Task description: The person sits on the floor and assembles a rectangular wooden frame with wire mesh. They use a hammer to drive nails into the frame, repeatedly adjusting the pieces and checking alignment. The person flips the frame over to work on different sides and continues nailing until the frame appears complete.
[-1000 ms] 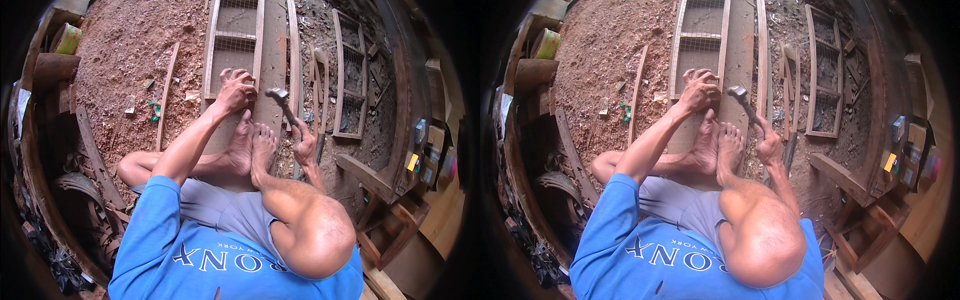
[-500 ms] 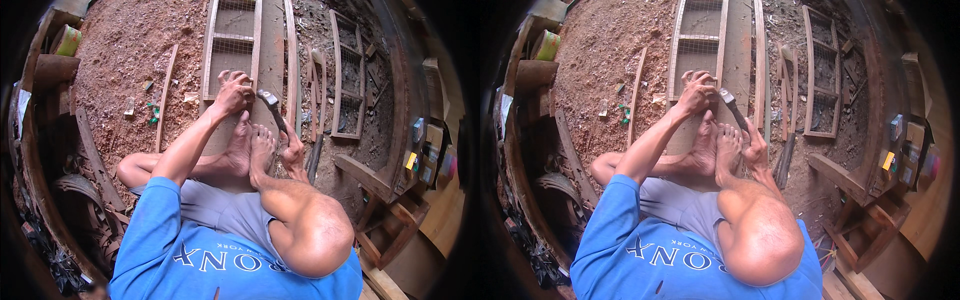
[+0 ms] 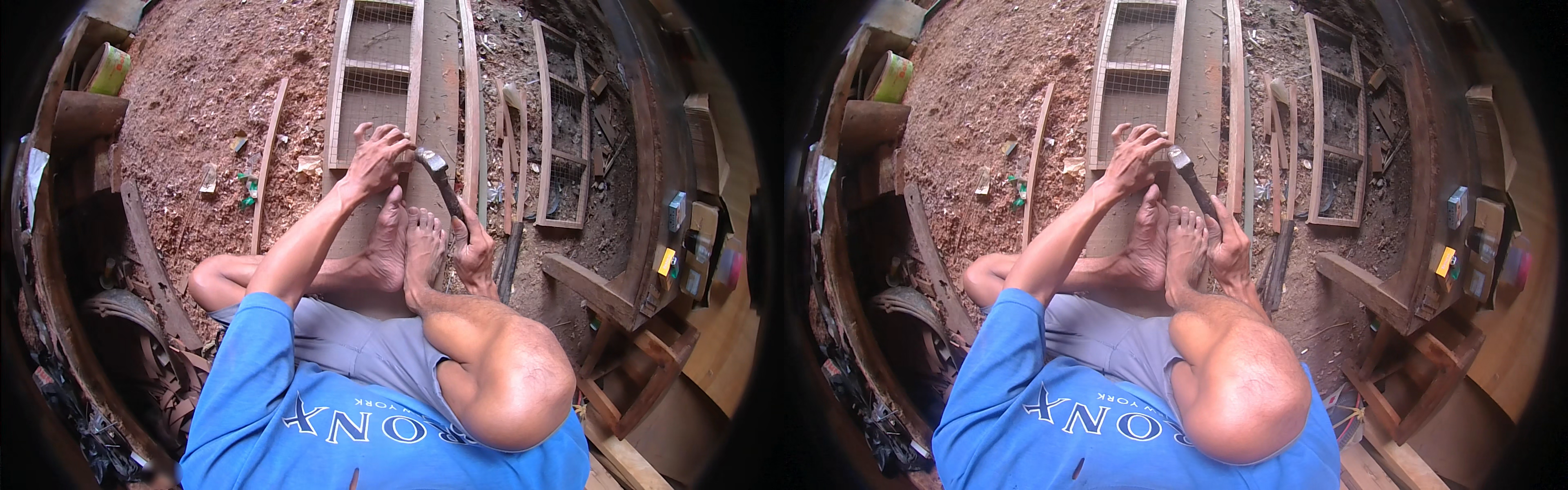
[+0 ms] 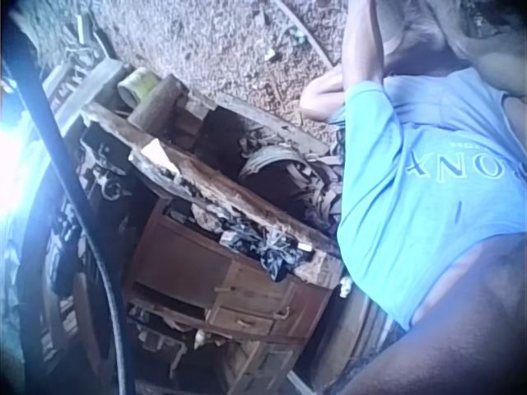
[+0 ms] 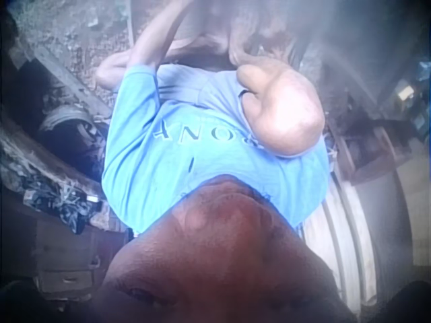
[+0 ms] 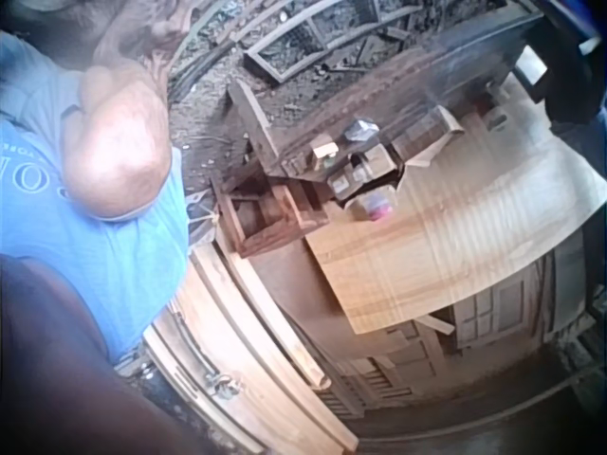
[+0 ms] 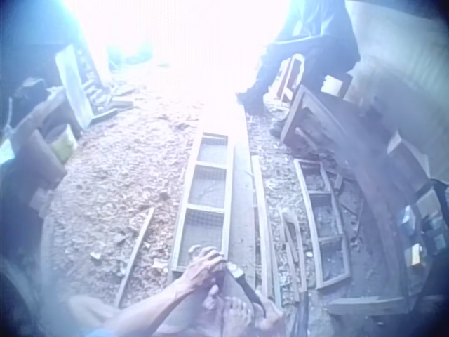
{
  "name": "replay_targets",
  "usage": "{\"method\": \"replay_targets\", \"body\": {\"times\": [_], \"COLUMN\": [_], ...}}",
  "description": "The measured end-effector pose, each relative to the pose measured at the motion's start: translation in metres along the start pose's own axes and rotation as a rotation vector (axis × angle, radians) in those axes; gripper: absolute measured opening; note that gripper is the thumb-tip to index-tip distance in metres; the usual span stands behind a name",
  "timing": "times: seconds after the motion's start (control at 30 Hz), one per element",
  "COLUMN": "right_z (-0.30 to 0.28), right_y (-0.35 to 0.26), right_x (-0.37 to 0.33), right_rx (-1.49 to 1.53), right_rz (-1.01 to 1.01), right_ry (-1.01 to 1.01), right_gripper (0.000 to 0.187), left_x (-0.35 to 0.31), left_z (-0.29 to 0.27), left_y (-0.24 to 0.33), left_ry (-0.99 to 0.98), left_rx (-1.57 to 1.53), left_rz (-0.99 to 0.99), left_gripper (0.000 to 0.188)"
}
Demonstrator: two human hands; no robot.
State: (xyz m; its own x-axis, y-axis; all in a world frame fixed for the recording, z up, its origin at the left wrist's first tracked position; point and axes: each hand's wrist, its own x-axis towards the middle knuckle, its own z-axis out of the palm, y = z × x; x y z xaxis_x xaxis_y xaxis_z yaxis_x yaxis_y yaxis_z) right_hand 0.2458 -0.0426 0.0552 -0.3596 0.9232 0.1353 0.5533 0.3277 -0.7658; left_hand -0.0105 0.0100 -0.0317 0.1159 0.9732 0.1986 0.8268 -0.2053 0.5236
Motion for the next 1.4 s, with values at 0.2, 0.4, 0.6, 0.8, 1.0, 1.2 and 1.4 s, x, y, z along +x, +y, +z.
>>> {"method": "replay_targets", "body": {"times": [0.2,0.4,0.6,0.8,1.0,1.2,1.4], "right_z": [0.008,0.011,0.017,0.022,-0.11,-0.148,-0.131], "right_y": [0.006,0.002,0.025,0.009,-0.202,-0.258,-0.243], "right_x": [-0.004,-0.003,-0.015,0.004,0.049,0.053,0.058], "right_rx": [-0.029,-0.027,-0.046,0.018,-0.084,-0.147,-0.156], "right_rz": [-0.006,0.038,0.09,0.236,0.131,0.059,0.046], "right_ry": [-0.027,-0.038,-0.069,-0.04,-0.583,-0.822,-0.767], "right_gripper": [0.037,0.036,0.035,0.029,0.025,0.025,0.026], "left_x": [-0.001,-0.001,-0.002,-0.002,-0.003,-0.004,-0.005], "left_z": [-0.003,0.0,-0.001,-0.004,-0.001,-0.002,-0.006], "left_y": [-0.001,-0.002,-0.002,-0.002,-0.006,-0.01,-0.012], "left_ry": [-0.031,0.001,0.019,-0.005,0.037,-0.031,-0.063], "left_rx": [-0.008,-0.033,-0.032,-0.031,-0.039,0.011,0.039], "left_rz": [0.007,0.018,0.027,0.032,0.087,0.097,0.125], "left_gripper": [0.034,0.035,0.033,0.03,0.028,0.034,0.047]}}
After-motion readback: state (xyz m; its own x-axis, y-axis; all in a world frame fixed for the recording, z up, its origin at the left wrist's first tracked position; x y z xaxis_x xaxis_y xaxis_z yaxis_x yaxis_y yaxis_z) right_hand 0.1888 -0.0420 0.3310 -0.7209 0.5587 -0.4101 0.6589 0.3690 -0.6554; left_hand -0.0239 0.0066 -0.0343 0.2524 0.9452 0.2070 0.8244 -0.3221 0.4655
